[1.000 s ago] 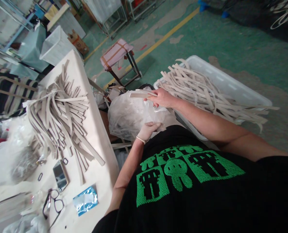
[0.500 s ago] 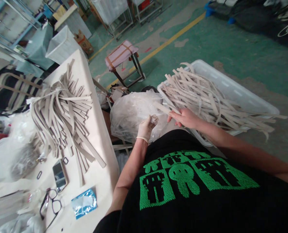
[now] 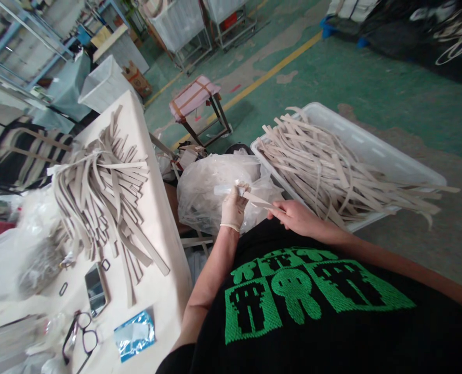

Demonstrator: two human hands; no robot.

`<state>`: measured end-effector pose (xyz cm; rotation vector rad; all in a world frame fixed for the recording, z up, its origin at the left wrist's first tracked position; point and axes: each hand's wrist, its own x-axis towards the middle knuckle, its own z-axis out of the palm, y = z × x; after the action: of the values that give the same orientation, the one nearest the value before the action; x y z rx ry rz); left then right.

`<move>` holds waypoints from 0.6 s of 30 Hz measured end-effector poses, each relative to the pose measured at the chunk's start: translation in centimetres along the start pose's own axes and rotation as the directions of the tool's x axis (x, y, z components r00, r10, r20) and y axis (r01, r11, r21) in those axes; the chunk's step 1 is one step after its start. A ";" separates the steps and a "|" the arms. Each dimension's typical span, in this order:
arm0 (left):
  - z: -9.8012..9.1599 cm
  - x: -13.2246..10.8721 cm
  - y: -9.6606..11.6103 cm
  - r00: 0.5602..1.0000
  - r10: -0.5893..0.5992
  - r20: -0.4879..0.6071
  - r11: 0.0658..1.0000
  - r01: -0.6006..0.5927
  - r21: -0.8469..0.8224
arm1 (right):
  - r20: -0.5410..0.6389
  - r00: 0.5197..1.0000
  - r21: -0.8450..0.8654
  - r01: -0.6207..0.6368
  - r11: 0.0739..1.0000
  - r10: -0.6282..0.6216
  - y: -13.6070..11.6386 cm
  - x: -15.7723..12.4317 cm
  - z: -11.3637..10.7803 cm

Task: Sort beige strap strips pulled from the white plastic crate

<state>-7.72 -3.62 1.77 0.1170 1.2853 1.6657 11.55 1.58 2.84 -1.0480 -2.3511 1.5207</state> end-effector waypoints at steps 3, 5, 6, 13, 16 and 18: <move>0.0 -0.3 -0.2 0.998 0.035 0.043 0.999 -0.036 0.029 | 0.004 1.000 0.021 -0.007 1.000 0.007 0.1 0.2 0.1; 0.0 -0.5 -0.3 0.998 0.030 0.049 0.999 -0.032 0.042 | 0.004 1.000 0.035 -0.013 0.999 0.013 0.1 0.3 0.1; 0.0 -0.5 -0.3 0.998 0.023 0.053 0.998 -0.026 0.051 | 0.006 1.000 0.042 -0.017 0.999 0.016 0.1 0.3 0.0; -0.6 -0.2 0.4 1.000 0.002 0.029 0.999 -0.003 0.033 | 0.004 1.000 0.143 -0.011 0.990 0.010 -0.1 0.0 -0.7; -0.4 -0.3 0.6 1.000 0.028 0.007 0.999 -0.029 0.022 | -0.036 0.999 0.163 -0.003 0.987 0.009 -0.4 0.0 -0.7; 0.0 -0.6 0.5 0.999 0.033 0.002 0.999 -0.033 -0.008 | -0.028 1.000 0.133 -0.008 0.991 0.011 -0.5 0.2 -0.5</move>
<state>-7.74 -4.02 2.47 0.1353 1.2813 1.6981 11.44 1.95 3.43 -1.0436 -2.1948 1.6290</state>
